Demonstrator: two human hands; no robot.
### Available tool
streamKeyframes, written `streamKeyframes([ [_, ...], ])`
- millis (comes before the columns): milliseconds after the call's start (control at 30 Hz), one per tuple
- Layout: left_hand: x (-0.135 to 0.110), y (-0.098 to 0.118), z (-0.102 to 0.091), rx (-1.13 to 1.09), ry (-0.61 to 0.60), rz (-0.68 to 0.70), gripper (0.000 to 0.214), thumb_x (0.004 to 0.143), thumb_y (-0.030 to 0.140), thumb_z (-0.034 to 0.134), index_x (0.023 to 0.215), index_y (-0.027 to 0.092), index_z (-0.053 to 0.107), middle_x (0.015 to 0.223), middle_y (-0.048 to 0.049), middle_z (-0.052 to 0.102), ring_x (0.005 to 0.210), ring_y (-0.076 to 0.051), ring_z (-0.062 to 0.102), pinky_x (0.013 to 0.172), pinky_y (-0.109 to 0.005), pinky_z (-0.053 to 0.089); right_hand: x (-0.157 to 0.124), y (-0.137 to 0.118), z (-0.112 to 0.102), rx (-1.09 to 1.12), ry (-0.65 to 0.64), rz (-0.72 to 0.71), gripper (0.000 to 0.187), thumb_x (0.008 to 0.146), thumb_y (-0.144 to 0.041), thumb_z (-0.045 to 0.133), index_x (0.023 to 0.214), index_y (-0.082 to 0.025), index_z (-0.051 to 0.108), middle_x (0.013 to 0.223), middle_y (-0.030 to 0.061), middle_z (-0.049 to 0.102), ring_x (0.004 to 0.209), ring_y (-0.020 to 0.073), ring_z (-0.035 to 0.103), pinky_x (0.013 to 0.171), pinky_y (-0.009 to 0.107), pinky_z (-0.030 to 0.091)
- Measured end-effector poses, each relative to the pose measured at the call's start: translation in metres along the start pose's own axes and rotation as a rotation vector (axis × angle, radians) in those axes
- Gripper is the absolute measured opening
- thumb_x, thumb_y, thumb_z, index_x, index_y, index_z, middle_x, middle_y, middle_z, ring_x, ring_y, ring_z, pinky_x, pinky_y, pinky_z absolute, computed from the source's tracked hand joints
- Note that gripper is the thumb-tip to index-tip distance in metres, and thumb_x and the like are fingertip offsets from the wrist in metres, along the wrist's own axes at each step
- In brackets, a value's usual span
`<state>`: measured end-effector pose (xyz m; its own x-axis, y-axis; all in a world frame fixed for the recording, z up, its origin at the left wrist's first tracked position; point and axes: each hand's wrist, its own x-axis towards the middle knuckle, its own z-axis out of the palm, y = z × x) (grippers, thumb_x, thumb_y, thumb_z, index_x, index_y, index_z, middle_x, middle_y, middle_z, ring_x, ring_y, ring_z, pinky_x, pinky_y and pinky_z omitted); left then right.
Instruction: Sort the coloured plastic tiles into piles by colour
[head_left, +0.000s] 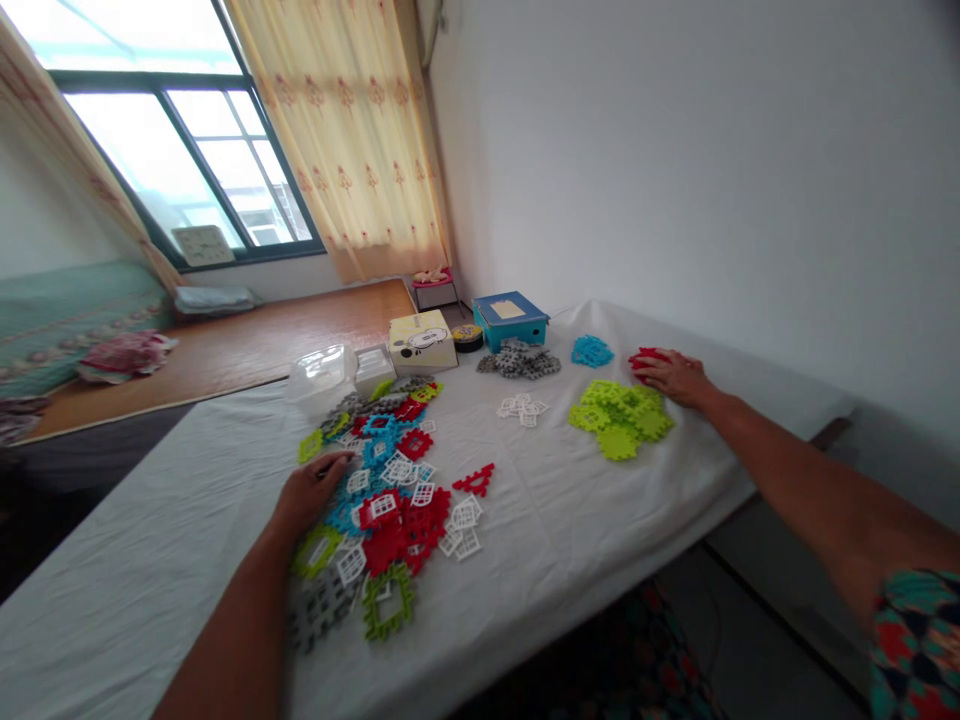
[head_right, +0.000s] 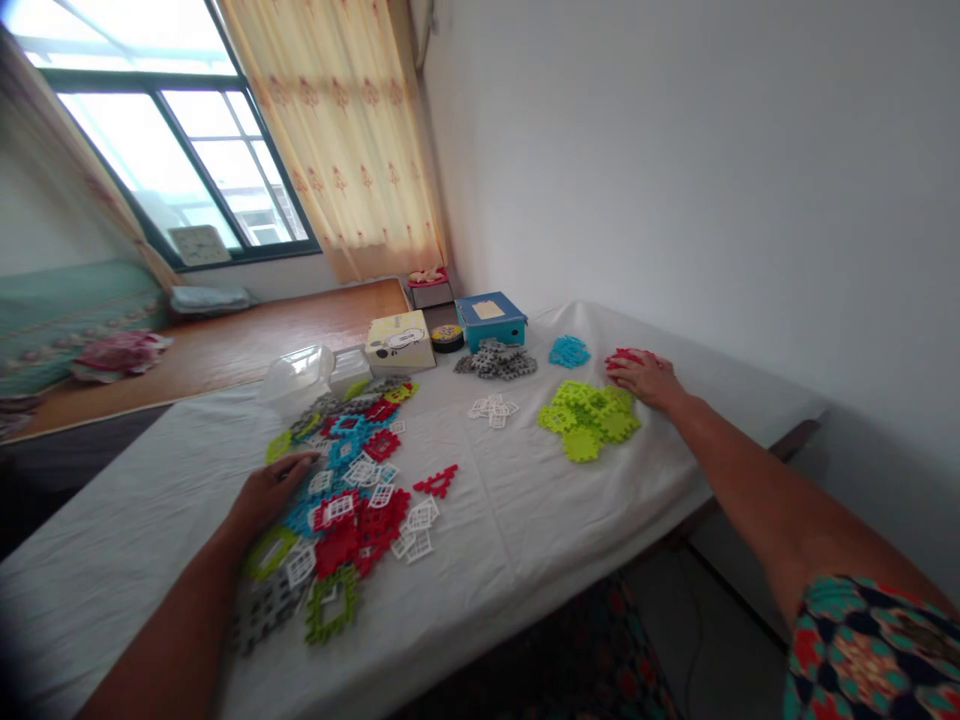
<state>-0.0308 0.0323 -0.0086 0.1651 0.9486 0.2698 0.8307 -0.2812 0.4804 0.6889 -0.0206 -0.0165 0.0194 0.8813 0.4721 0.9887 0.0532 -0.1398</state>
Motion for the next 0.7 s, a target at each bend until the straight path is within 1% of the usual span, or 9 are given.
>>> streamKeyframes([
  [133,0.002,-0.001,0.001,0.000,0.003,0.008,0.049,0.079,0.058,0.046,0.102,0.024,0.073,0.106,-0.0028,0.073,0.100,-0.025,0.066,0.090,-0.032,0.051,-0.008,0.025,-0.005,-0.114,-0.107,0.008,0.027,0.084,-0.023,0.051,0.102,-0.025,0.071,0.133,0.0044,0.058,0.130,0.0238,0.037,0.106,0.045,0.026],
  [200,0.003,0.000,0.002,0.015,0.006,-0.004,0.049,0.080,0.058,0.045,0.102,0.024,0.073,0.106,-0.0032,0.073,0.101,-0.025,0.066,0.089,-0.032,0.051,-0.007,0.025,-0.011,-0.140,-0.070,0.031,0.028,0.084,-0.025,0.051,0.104,-0.024,0.071,0.134,0.0062,0.057,0.129,0.0255,0.037,0.106,0.045,0.027],
  [267,0.003,0.002,0.003,0.028,0.006,-0.014,0.049,0.081,0.056,0.044,0.103,0.024,0.073,0.107,-0.0035,0.073,0.101,-0.025,0.066,0.089,-0.033,0.050,0.002,0.008,-0.018,-0.146,0.057,0.069,0.030,0.086,-0.025,0.048,0.106,-0.021,0.070,0.133,0.0093,0.057,0.128,0.0268,0.039,0.104,0.046,0.029],
  [333,0.001,0.005,0.004,0.031,0.005,-0.013,0.048,0.081,0.055,0.044,0.102,0.023,0.073,0.107,-0.0038,0.073,0.101,-0.024,0.066,0.089,-0.032,0.050,0.015,-0.029,-0.022,-0.093,0.182,0.036,0.034,0.088,-0.026,0.045,0.111,-0.018,0.067,0.130,0.0120,0.059,0.125,0.0266,0.042,0.104,0.045,0.031],
  [400,0.000,0.007,0.005,0.030,0.010,0.000,0.047,0.082,0.053,0.044,0.103,0.023,0.072,0.108,-0.0040,0.072,0.101,-0.024,0.065,0.090,-0.032,0.049,0.027,-0.087,-0.023,0.044,0.196,-0.109,0.036,0.090,-0.030,0.044,0.116,-0.016,0.065,0.125,0.0126,0.061,0.119,0.0252,0.049,0.104,0.043,0.033],
  [467,-0.002,0.008,0.006,0.018,0.009,0.004,0.046,0.082,0.052,0.044,0.103,0.022,0.072,0.107,-0.0046,0.073,0.101,-0.023,0.065,0.090,-0.031,0.049,0.029,-0.157,-0.020,0.231,0.088,-0.289,0.035,0.091,-0.033,0.046,0.117,-0.018,0.064,0.121,0.0108,0.064,0.114,0.0240,0.054,0.103,0.042,0.036],
  [567,-0.004,0.010,0.007,-0.004,0.006,0.005,0.045,0.083,0.050,0.043,0.104,0.021,0.072,0.107,-0.0054,0.072,0.102,-0.023,0.064,0.090,-0.032,0.048,0.015,-0.257,-0.008,0.465,-0.167,-0.529,0.031,0.091,-0.034,0.051,0.116,-0.021,0.065,0.116,0.0097,0.066,0.110,0.0229,0.058,0.098,0.039,0.042],
  [633,-0.006,0.010,0.007,-0.021,0.005,0.006,0.044,0.084,0.049,0.043,0.104,0.022,0.072,0.107,-0.0050,0.073,0.101,-0.023,0.064,0.091,-0.033,0.048,0.003,-0.305,0.002,0.475,-0.331,-0.671,0.031,0.088,-0.034,0.057,0.115,-0.021,0.066,0.117,0.0107,0.066,0.109,0.0243,0.058,0.097,0.040,0.043],
  [700,-0.006,0.009,0.008,-0.039,0.008,0.015,0.043,0.085,0.048,0.043,0.103,0.022,0.072,0.106,-0.0045,0.073,0.100,-0.022,0.064,0.090,-0.033,0.048,-0.005,-0.333,0.012,0.443,-0.443,-0.735,0.033,0.084,-0.034,0.063,0.113,-0.019,0.067,0.116,0.0132,0.065,0.107,0.0257,0.058,0.094,0.040,0.044],
])
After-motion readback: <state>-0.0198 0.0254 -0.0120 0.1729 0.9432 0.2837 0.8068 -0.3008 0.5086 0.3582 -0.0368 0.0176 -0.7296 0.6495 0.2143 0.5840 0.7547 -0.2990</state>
